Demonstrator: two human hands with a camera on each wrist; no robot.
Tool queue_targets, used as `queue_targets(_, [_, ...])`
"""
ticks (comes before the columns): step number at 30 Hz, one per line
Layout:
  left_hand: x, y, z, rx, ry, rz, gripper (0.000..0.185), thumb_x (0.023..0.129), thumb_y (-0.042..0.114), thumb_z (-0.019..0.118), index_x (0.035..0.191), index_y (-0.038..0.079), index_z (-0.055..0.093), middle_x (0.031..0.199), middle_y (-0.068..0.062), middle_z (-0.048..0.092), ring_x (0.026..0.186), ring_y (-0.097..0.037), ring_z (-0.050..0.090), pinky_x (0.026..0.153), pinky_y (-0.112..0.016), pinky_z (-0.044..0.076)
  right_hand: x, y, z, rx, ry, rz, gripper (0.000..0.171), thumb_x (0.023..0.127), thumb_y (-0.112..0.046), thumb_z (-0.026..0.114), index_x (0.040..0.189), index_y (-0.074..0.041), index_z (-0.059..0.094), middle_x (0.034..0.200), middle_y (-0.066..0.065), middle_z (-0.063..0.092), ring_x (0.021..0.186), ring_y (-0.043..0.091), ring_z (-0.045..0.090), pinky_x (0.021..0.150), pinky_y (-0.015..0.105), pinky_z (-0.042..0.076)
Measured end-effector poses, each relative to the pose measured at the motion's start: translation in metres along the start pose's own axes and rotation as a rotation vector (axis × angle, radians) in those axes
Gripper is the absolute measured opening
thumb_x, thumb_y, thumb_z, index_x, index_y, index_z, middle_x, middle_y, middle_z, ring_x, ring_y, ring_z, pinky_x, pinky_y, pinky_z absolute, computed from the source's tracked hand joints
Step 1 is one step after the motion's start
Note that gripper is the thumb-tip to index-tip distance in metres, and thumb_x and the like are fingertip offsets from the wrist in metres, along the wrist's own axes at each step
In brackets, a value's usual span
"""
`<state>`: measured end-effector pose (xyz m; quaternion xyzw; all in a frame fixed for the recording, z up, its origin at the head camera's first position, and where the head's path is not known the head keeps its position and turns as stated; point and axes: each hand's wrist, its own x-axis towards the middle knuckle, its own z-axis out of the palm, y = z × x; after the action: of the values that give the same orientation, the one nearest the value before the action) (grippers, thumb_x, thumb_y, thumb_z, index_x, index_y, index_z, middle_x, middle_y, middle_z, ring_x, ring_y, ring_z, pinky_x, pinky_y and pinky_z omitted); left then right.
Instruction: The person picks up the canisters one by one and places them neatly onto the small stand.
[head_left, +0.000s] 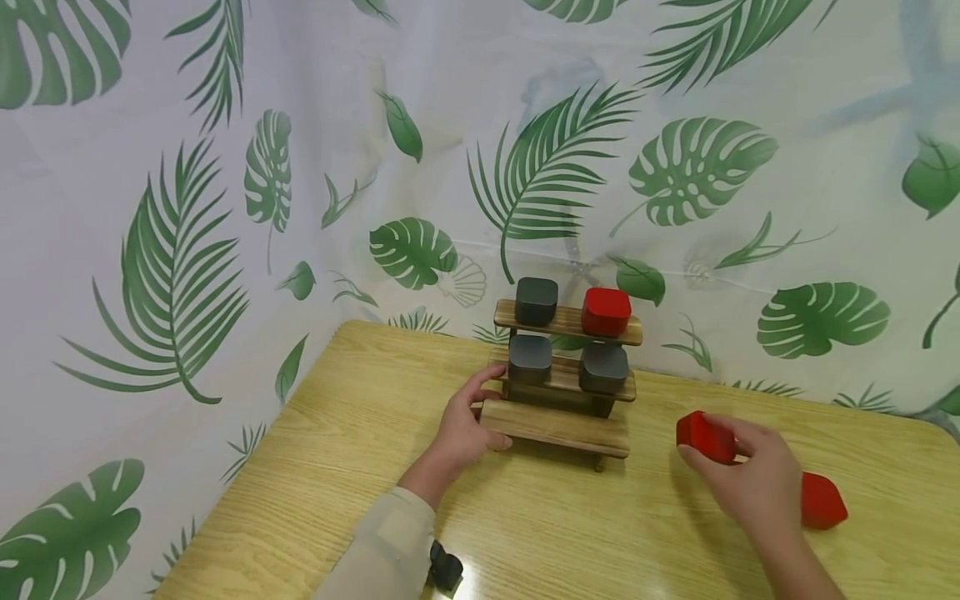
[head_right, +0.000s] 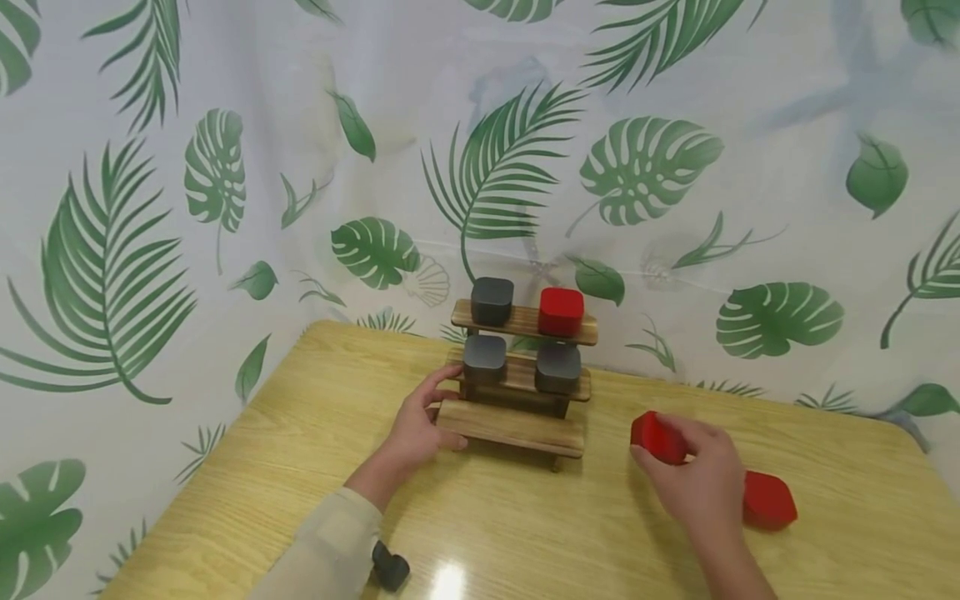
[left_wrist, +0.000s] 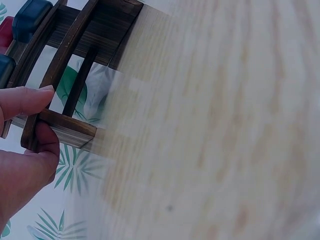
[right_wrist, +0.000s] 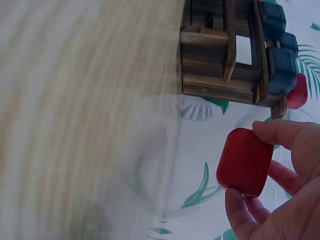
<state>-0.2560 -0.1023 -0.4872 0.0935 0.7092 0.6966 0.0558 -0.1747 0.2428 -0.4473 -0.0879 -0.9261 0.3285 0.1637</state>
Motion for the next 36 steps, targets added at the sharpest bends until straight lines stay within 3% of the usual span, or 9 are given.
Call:
queue_targets(6, [0.0, 0.001, 0.0, 0.014, -0.003, 0.015, 0.104, 0.063, -0.029, 0.075, 0.143, 0.035, 0.054, 0.13, -0.013, 0.05, 0.107, -0.033, 0.052, 0.066, -0.039, 0.053, -0.006, -0.007, 0.005, 0.012, -0.002, -0.024, 0.057, 0.082, -0.035, 0.084, 0.129, -0.007, 0.068, 0.123, 0.023, 0.056, 0.102, 0.043, 0.057, 0.068, 0.041, 0.052])
queue_targets(13, [-0.001, 0.003, 0.0, 0.01, -0.005, 0.013, 0.104, 0.064, -0.028, 0.075, 0.142, 0.037, 0.054, 0.131, -0.013, 0.049, 0.109, -0.033, 0.051, 0.067, -0.039, 0.054, -0.011, -0.016, 0.009, 0.041, 0.008, -0.054, 0.056, 0.081, -0.032, 0.085, 0.128, -0.006, 0.068, 0.121, 0.022, 0.058, 0.101, 0.044, 0.057, 0.072, 0.054, 0.056])
queue_targets(26, [0.0, 0.002, 0.001, 0.01, -0.003, 0.015, 0.104, 0.064, -0.029, 0.074, 0.142, 0.036, 0.053, 0.133, -0.014, 0.048, 0.109, -0.033, 0.051, 0.064, -0.038, 0.053, -0.02, -0.032, 0.019, 0.098, 0.008, -0.116, 0.054, 0.078, -0.027, 0.089, 0.124, -0.006, 0.07, 0.118, 0.02, 0.058, 0.099, 0.038, 0.057, 0.07, 0.045, 0.057])
queue_targets(36, [-0.002, 0.002, 0.002, 0.02, 0.007, 0.016, 0.104, 0.065, -0.028, 0.074, 0.143, 0.037, 0.053, 0.132, -0.013, 0.049, 0.106, -0.034, 0.051, 0.064, -0.038, 0.053, -0.026, -0.05, 0.027, 0.144, -0.002, -0.121, 0.052, 0.077, -0.023, 0.089, 0.123, -0.007, 0.071, 0.121, 0.018, 0.058, 0.102, 0.035, 0.056, 0.073, 0.047, 0.057])
